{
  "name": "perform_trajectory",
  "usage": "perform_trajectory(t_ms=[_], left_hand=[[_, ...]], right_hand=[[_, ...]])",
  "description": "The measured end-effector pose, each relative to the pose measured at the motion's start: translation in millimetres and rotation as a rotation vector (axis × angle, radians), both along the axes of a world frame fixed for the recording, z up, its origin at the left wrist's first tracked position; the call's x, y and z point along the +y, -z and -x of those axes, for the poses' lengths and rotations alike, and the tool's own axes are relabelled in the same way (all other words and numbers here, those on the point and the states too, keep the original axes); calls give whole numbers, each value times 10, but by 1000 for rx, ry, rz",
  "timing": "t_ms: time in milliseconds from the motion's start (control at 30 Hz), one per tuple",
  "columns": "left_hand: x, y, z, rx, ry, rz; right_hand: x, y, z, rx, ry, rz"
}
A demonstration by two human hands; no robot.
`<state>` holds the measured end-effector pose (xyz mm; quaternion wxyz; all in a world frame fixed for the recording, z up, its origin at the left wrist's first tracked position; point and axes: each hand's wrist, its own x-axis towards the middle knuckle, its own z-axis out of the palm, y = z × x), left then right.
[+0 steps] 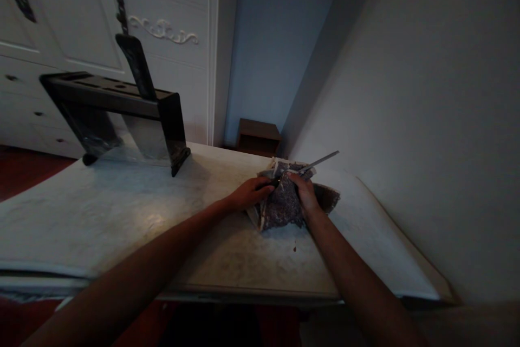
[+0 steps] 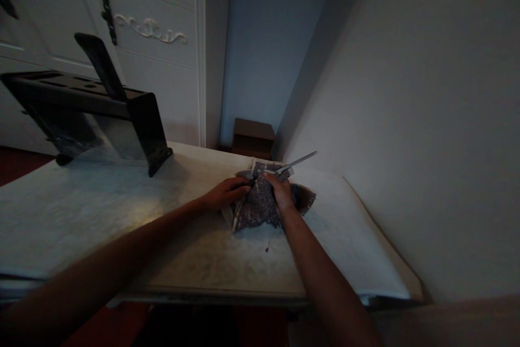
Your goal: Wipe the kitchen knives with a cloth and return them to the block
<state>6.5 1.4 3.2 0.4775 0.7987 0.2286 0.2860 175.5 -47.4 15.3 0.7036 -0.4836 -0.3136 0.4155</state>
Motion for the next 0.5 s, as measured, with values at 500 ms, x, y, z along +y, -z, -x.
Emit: perform_trajectory(t_ms=[500], left_hand=[[-11, -4, 4, 20, 3, 21]], right_hand=[[-5, -20, -41, 37, -50, 95]])
